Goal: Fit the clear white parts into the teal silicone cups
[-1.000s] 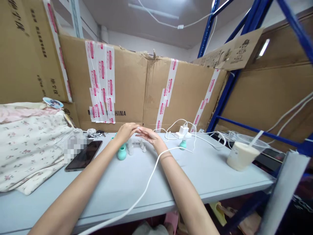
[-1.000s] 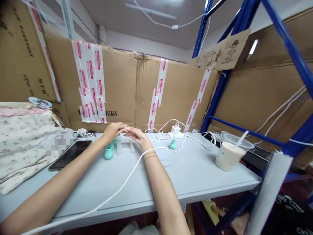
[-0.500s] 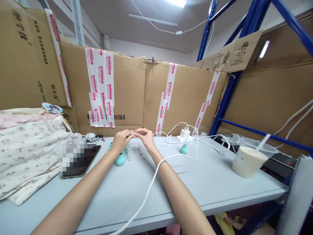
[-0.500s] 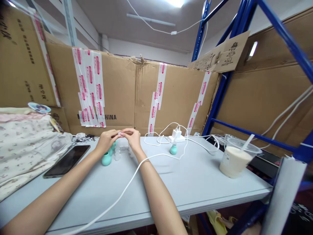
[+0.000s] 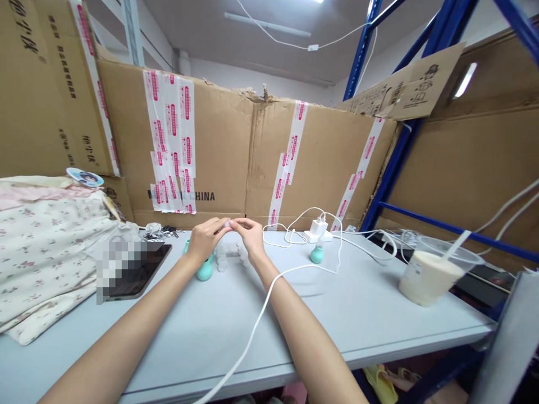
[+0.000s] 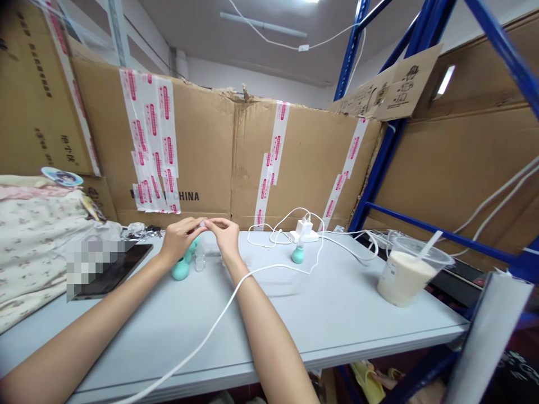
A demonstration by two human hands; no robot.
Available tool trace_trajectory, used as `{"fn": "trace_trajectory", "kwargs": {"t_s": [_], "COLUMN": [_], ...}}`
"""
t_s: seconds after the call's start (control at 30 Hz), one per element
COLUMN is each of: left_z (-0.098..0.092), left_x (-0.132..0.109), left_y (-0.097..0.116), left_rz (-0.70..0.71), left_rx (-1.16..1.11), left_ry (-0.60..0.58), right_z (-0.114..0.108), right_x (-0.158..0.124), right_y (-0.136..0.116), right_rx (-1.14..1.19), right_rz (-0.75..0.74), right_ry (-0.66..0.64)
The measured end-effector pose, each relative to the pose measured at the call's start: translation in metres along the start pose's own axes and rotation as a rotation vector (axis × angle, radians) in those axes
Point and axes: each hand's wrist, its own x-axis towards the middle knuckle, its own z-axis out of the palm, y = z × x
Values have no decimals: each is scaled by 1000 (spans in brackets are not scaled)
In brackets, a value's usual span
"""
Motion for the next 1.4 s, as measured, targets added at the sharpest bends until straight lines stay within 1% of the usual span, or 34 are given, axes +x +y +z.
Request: {"fn": "trace_trajectory", "kwargs": {"t_s": [0.1, 0.2, 0.27, 0.33, 0.43, 0.5, 0.67, 0.77, 0.93, 1.23, 1.4], "left_z": [0, 0, -1, -2, -4, -5, -11, -14, -13, -13, -9], "left_x": [-2, -2, -2, -1, 1, 2, 4, 4, 3, 9, 8], "left_y": [-1, -2, -2, -1, 0, 1, 2, 1, 2, 10, 8], "left_rz": [54, 74, 76, 90, 159, 211, 333, 383, 382, 426, 415], "left_rx": [76, 122, 132, 143, 176, 216, 316, 368, 377, 322, 363], "left_ry": [29, 63, 79, 86, 95, 102, 133, 128, 87, 91, 19], "right_z": [5, 6, 4, 0, -6, -8, -9, -8, -11, -17, -20], "right_x": [-3, -5, -5, -5, -3, -2, -2, -2, -1, 1, 2], "right_y": [1, -2, -4, -5, -4, -3, -7, -9, -9, -17, -15], "right_rx": [-17, 43, 65, 95, 222, 297, 358, 378, 396, 341, 328], "right_rz": [-13, 26, 108, 221, 359, 399, 447, 476, 520, 514, 520], "right_ry": [45, 2, -32, -62, -144, -190, -229, -245, -283, -296, -290]}}
